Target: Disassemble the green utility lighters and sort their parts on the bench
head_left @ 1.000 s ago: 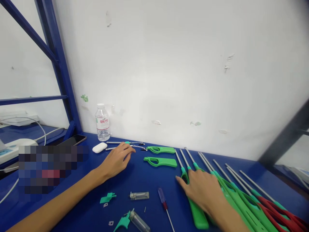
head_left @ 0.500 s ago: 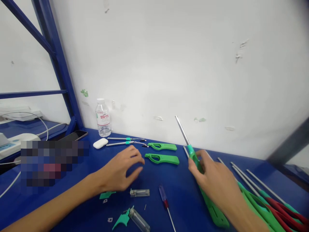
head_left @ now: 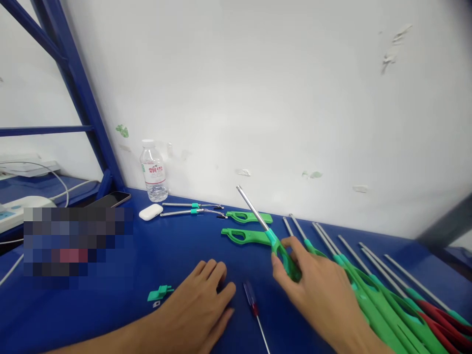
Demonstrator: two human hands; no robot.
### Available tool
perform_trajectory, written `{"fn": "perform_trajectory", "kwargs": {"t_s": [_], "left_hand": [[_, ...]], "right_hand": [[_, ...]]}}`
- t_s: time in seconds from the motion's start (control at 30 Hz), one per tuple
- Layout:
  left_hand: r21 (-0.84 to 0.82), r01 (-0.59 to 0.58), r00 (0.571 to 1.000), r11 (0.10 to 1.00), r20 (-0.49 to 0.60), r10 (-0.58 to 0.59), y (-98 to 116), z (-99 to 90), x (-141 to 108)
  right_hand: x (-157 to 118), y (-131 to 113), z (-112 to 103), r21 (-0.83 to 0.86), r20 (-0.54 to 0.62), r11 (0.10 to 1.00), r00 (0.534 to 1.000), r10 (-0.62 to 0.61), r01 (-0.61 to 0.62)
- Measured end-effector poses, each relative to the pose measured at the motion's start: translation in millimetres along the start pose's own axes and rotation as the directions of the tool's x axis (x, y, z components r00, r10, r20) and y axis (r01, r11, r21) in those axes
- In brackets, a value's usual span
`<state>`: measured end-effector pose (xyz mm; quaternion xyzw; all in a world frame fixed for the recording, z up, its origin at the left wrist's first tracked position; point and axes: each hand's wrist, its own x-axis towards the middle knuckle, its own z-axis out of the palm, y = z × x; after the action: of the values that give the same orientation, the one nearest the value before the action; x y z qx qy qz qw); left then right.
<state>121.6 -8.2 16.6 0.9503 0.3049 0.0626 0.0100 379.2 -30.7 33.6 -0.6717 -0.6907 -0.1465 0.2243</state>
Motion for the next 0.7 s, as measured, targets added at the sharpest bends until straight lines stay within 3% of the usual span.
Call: {"fn": "perform_trajectory", "kwargs": {"t_s": [0.17,0.33,0.47,0.53,0.63,0.67,0.7], "left_hand": [[0.026,0.093,0.996,0.995,0.001,-0.093,-16,-1.1,6],[0.035,0.112,0.99,0.993,-0.092,-0.109,-20,-0.8,9],[-0.02,0.107,0.967,0.994,-0.229,-0.108,-26,-15.2,7],[-0.054,0.041,0.918,0.998,-0.391,-0.059,-30,-26.4,5],[0.011,-0.081,0.748,0.997,-0.66,0.068,-36,-36.9,4],[0.059,-0.098,0.716,0.993,-0.689,0.112,-36,-37.3,5],[0.11,-0.104,0.713,0.988,-0.685,0.151,-36,-36.4,6]], "right_hand": [[-2,-1,1,-0.014,-0.117,0.994,0.987,-0.108,0.107],[0,-3,-4,-0.03,-0.184,0.979,0.962,-0.201,0.199],[1,-1,-4,-0.058,-0.213,0.973,0.949,-0.232,0.224],[1,1,-3,-0.064,-0.216,0.965,0.941,-0.262,0.254],[1,-1,-3,-0.042,-0.194,0.933,0.913,-0.359,0.358],[1,-4,-3,-0.032,-0.191,0.912,0.893,-0.408,0.41],[1,-7,-3,-0.021,-0.194,0.887,0.868,-0.456,0.461]]}}
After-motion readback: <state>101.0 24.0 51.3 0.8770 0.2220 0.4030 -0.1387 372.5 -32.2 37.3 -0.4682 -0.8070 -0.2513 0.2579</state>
